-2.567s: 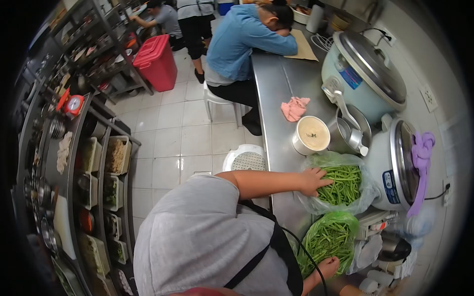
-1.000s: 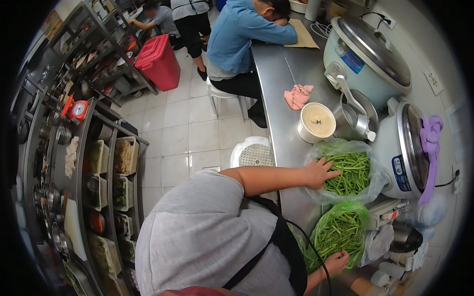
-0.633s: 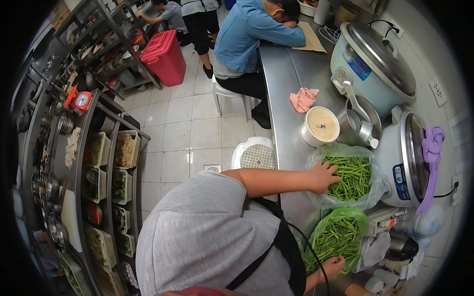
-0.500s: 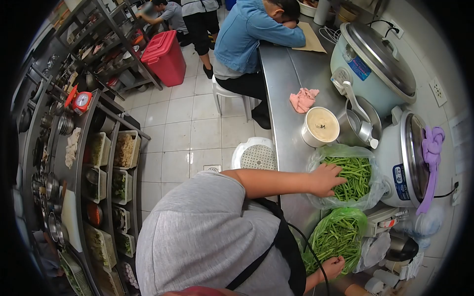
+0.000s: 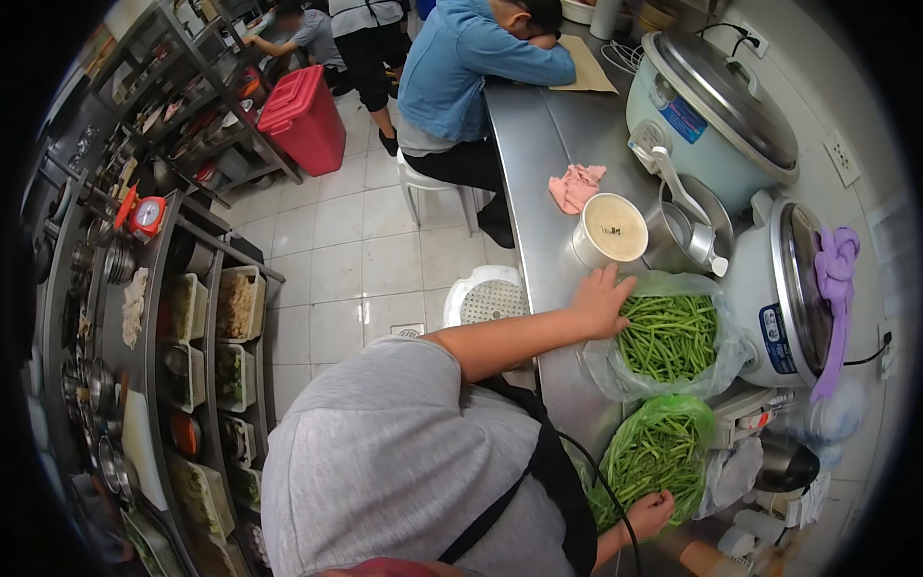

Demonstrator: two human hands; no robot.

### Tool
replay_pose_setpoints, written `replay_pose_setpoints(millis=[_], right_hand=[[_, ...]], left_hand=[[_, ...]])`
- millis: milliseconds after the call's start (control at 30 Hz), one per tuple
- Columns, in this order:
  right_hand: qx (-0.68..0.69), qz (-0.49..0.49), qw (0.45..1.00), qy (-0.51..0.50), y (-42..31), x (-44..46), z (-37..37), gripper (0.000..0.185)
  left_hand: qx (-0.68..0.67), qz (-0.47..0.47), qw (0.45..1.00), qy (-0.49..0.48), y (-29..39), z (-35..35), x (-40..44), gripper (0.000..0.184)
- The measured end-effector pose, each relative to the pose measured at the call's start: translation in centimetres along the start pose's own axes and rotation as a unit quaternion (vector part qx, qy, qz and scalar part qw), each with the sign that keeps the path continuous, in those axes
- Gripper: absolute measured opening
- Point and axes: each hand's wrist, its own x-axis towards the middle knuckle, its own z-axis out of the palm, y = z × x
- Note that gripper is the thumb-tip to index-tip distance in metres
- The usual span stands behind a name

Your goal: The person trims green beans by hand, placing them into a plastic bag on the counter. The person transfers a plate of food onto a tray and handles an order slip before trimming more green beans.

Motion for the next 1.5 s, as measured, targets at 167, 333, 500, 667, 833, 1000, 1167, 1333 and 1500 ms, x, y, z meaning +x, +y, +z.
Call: replay_pose_setpoints(millis=[167, 333, 500, 667, 833, 1000, 1167, 1333, 1500], right_hand=[[-0.012, 0.003, 1.0, -0.005, 0.1, 0.1, 0.1, 0.026], [0.018, -0.008, 1.0, 0.012, 0.3, 0.1, 0.3, 0.024], [0.022, -0.008, 0.999, 0.021, 0.4, 0.0, 0.5, 0.023], [0.026, -0.004, 0.999, 0.02, 0.3, 0.0, 0.4, 0.022], [0.036, -0.016, 0.999, 0.029, 0.5, -0.1, 0.3, 0.023], [0.036, -0.015, 0.998, 0.041, 1.0, 0.0, 1.1, 0.023], [0.033, -0.004, 0.999, 0.034, 0.5, -0.3, 0.3, 0.023], [0.039, -0.002, 0.999, 0.034, 0.9, -0.2, 0.6, 0.023], [0.049, -0.002, 0.998, 0.036, 0.9, -0.4, 0.4, 0.023]], left_hand=[[0.012, 0.023, 0.999, -0.029, -0.6, 0.3, 0.0, 0.066], [0.005, 0.021, 0.998, -0.051, -1.0, 0.7, 0.0, 0.064], [0.029, 0.005, 0.989, -0.142, -0.2, -0.3, -0.5, 0.064], [-0.012, -0.037, 0.981, -0.189, -0.1, -0.5, -0.7, 0.071], [-0.034, -0.067, 0.98, -0.182, -0.7, 0.3, -0.7, 0.064], [-0.072, 0.004, 0.984, -0.164, -0.4, -0.1, -0.9, 0.046], [-0.208, 0.081, 0.975, -0.021, 0.7, 0.0, -0.5, 0.038], [-0.295, 0.134, 0.946, -0.008, 2.8, -3.7, -1.3, 0.03], [-0.326, 0.219, 0.919, 0.033, 4.7, -4.0, -1.5, 0.017]])
